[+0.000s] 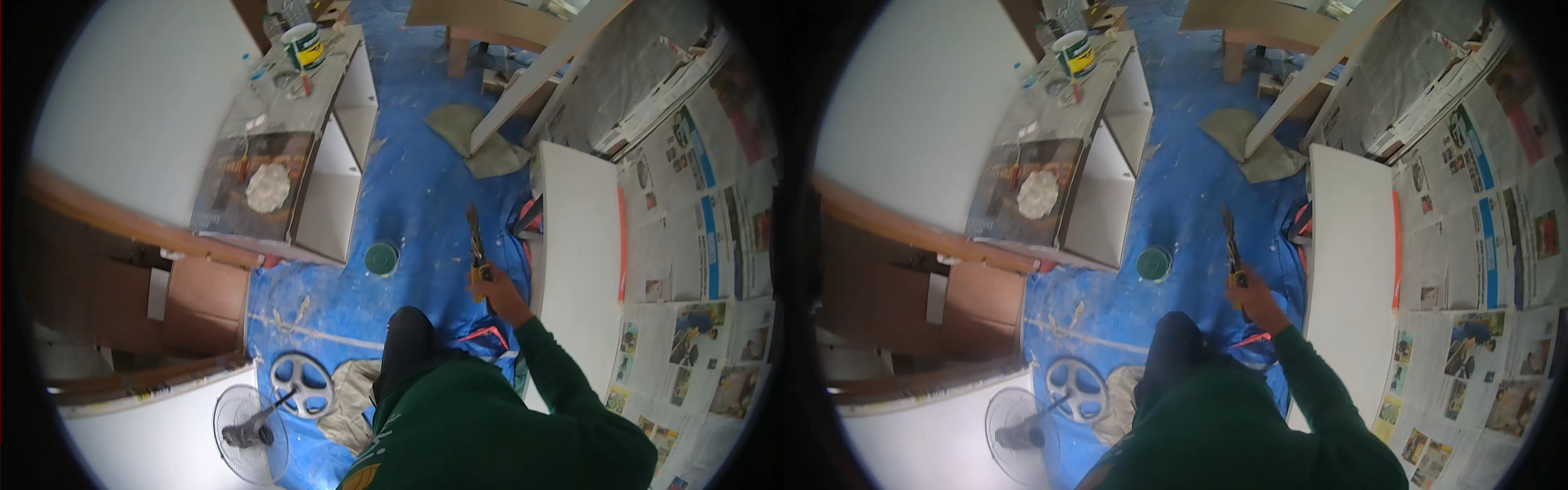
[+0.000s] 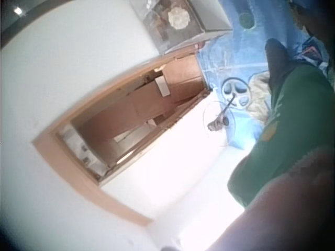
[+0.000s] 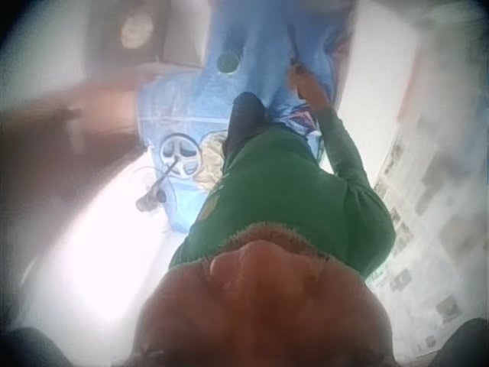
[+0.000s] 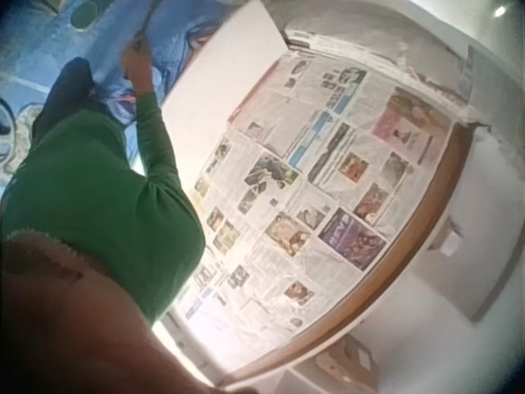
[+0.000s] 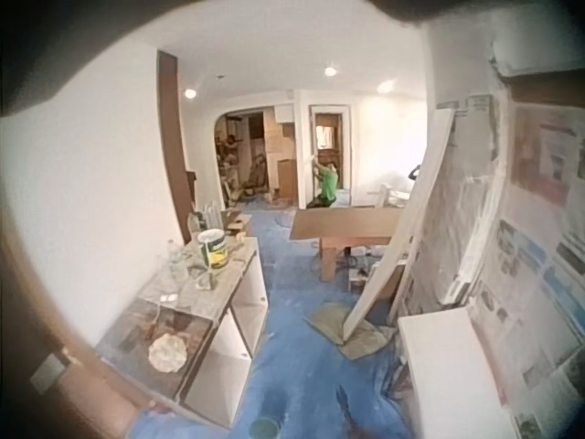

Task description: The person retrieves a utility knife and cuts a large sheet of laminate flooring. They then use tin snips to trim the edges of the cut piece. Finally, they measure the trimmed laminate with a tape measure.

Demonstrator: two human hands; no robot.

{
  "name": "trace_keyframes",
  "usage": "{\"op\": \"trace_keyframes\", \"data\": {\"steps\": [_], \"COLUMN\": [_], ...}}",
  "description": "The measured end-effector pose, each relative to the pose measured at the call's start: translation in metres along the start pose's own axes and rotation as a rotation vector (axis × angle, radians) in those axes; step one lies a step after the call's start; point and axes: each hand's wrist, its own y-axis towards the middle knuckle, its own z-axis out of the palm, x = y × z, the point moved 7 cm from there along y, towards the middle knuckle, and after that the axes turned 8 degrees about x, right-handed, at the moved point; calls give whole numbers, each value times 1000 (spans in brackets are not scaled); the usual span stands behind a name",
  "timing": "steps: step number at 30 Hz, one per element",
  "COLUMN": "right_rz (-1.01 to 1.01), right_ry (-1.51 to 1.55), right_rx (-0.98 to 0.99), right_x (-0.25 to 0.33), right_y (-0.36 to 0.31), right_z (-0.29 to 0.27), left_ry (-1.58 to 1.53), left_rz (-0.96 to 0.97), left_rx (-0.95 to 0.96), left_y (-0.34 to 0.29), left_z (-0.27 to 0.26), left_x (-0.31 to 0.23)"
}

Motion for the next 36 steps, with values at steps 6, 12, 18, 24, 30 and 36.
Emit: {"op": "trace_keyframes", "data": {"steps": [6, 12, 18, 24, 30, 36], "right_rz": [83, 614, 1086, 1089, 942, 813], "right_ry": [-30, -285, -117, 52, 258, -179], "right_rx": [-65, -26, -216, -179, -199, -95], "right_x": [24, -81, -113, -207, -148, -70], "right_y": [92, 146, 120, 125, 268, 465], "right_z": [-40, -142, -199, -262, -293, -418], "left_ry": [217, -1064, -605, -537, -574, -222], "left_rz": [259, -179, -156, 27, 129, 297], "left_rx": [-19, -96, 34, -34, -66, 13], "left_y": [122, 232, 297, 410, 500, 533], "left_z": [-64, -156, -274, -390, -462, -451], "left_x": [-135, -260, -427, -599, -727, -831]}}
